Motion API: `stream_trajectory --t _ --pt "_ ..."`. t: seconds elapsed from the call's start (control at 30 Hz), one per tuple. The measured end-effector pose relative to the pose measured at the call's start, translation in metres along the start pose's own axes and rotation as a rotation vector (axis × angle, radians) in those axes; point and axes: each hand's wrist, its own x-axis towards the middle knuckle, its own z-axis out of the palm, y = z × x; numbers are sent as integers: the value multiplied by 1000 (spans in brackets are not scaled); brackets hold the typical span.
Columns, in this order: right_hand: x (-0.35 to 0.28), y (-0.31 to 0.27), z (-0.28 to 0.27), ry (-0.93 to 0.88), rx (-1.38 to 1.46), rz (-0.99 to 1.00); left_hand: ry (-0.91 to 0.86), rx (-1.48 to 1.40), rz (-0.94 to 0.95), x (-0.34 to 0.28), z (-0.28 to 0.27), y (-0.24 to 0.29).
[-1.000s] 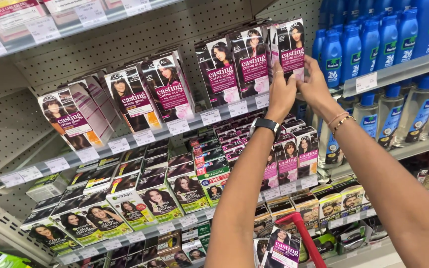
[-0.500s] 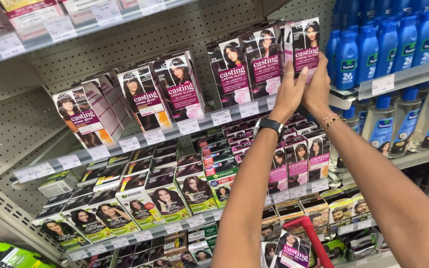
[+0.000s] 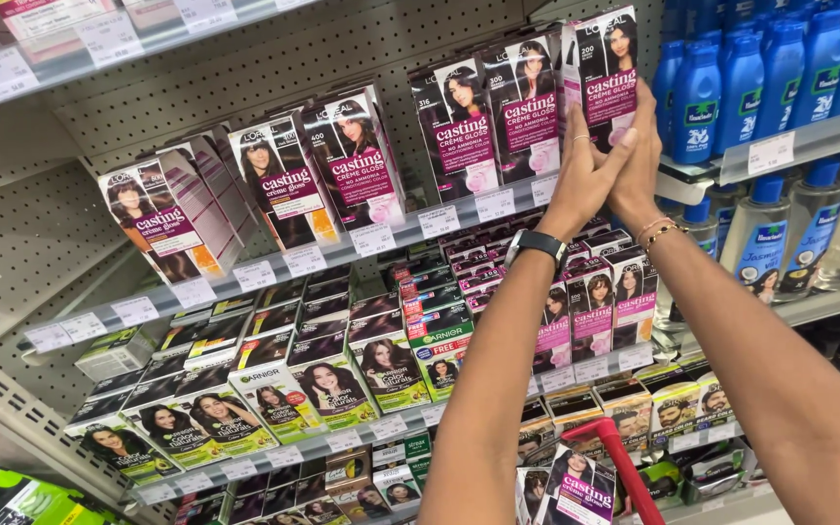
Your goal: Pick and inspect hair dye boxes from the store shelf.
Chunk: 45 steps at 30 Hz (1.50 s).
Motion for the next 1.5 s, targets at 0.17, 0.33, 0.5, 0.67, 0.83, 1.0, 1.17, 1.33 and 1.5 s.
stream_trajectory --t 0.17,0.33,0.5,0.67,0.83,1.0,1.17,1.33,1.5 --pt "22 -17 -2 106 -86 -195 5 -55 71 2 -11 31" --pt "21 -48 -12 123 -94 -163 83 -261 106 -9 -19 82" --pt "-53 -85 -23 44 -7 -41 139 -138 -31 -70 -41 118" --pt "-149 -160 -44 -165 374 171 198 -21 -119 -175 -75 136" --pt "-239 -206 -50 -255 623 361 308 15 -212 -261 -123 164" --pt "-286 -257 -50 -352 880 712 431 -358 -544 -366 -164 158" --pt "-331 -297 -39 -522 723 636 532 -801 -707 -427 -200 175" --pt "-343 -337 -13 -537 722 632 527 -822 -726 -450 -246 175" --pt "-342 -380 30 -519 704 597 469 -814 -681 -452 -307 179"
